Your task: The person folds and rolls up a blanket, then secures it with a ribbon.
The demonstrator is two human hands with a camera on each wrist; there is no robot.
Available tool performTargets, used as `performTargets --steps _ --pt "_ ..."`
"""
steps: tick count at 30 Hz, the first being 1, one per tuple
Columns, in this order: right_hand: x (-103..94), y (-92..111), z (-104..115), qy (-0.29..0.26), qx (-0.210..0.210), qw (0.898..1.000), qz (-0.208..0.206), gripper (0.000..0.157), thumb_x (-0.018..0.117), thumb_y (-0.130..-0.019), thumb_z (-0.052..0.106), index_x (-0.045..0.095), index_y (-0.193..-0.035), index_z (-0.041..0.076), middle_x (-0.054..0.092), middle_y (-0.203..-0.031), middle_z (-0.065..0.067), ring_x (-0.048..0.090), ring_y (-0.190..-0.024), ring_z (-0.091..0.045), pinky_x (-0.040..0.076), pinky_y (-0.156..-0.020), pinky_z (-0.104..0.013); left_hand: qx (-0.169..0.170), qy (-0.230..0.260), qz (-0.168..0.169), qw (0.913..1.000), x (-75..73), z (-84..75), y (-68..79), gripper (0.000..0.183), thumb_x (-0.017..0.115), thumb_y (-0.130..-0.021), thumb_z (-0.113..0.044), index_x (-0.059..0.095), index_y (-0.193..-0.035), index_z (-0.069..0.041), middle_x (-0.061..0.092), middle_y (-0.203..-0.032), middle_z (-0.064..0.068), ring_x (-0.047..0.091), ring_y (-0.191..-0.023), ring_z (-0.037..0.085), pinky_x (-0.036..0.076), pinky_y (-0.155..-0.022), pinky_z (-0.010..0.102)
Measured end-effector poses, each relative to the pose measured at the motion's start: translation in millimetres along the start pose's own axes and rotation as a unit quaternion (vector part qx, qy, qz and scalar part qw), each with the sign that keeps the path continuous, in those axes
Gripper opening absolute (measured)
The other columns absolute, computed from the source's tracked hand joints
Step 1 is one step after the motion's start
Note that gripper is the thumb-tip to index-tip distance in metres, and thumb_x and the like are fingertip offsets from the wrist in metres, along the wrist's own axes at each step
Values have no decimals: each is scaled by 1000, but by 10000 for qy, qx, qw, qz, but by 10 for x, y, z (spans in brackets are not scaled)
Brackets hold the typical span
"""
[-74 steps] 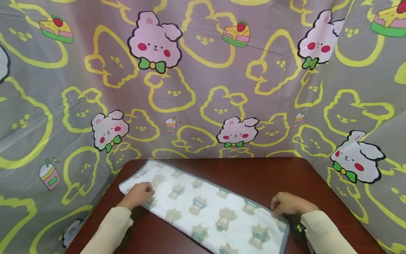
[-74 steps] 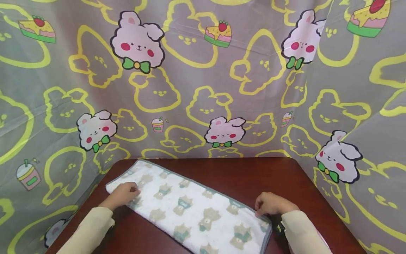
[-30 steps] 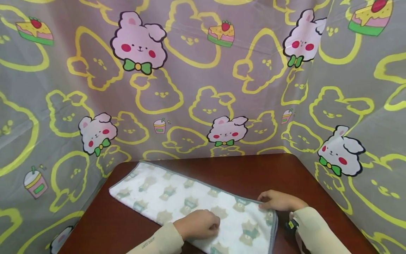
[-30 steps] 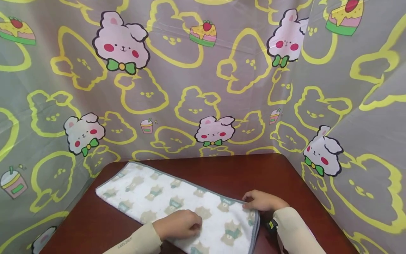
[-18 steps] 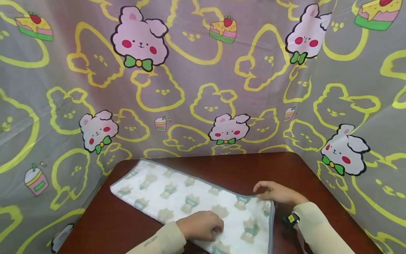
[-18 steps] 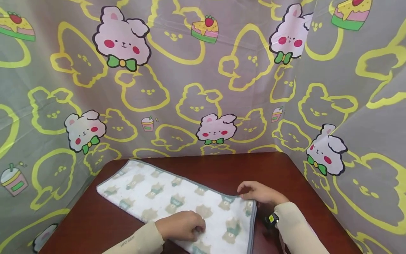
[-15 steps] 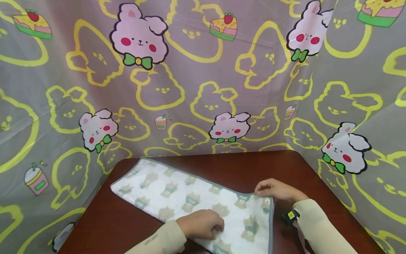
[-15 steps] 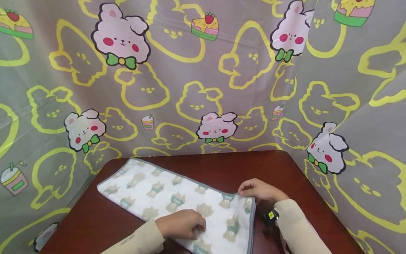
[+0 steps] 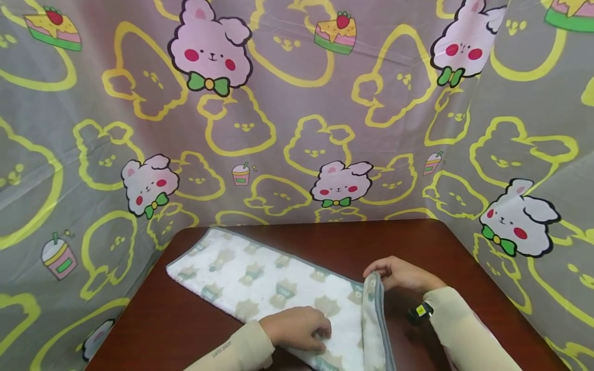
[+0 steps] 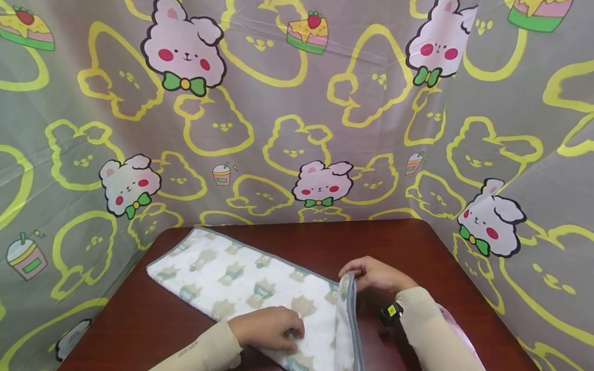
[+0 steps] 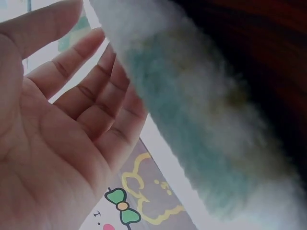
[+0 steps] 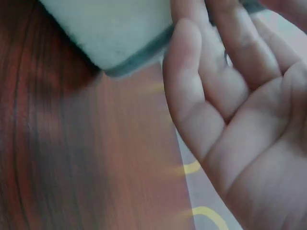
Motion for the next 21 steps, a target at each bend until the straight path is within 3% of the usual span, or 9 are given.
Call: performTargets --steps 3,8,13,17,21 --pt "3 -19 -2 364 -10 9992 -134 33 73 -84 6 63 -113 -7 68 -96 -10 61 -83 -20 54 -72 -37 -67 -93 -68 9999 -1 -15 -4 15 73 -87 -28 69 -99 -22 61 -92 -18 54 -84 -7 43 -74 13" --pt "26 19 -31 522 -85 9986 -30 29 74 -82 6 66 -108 -5 66 -91 -7 58 -80 -15 53 -69 -34 92 -363 -308 9988 -28 -159 -34 14 70 -89 -26 70 -101 -20 62 -90 -16 53 -79 -8 42 -70 11" --pt "17 69 16 635 -474 9968 92 22 75 -80 5 72 -102 1 60 -107 -18 55 -97 -28 51 -78 -34 331 -141 -243 9991 -41 -304 -94 15 68 -91 -24 69 -105 -19 63 -93 -16 54 -79 -10 42 -68 8" --pt "-10 38 75 410 -584 9975 -8 15 69 -87 9 74 -101 4 56 -121 -28 52 -112 -39 47 -89 -38 329 -88 -169 9993 -20 -257 -117 18 70 -90 -25 68 -106 -18 63 -91 -16 54 -79 -10 41 -69 8" --pt "-28 20 114 306 -740 9967 -164 15 59 -95 6 72 -101 1 67 -102 -21 61 -93 -33 51 -81 -40 131 516 -68 9986 32 -150 -100 33 71 -90 -26 62 -119 -13 65 -96 -15 57 -82 -8 43 -72 9"
Point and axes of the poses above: each hand's wrist, its own y-axis away from the middle knuckle, its own x-axis out of the palm, z = x × y, the point moved 8 cm from there along -y, towards the middle knuckle
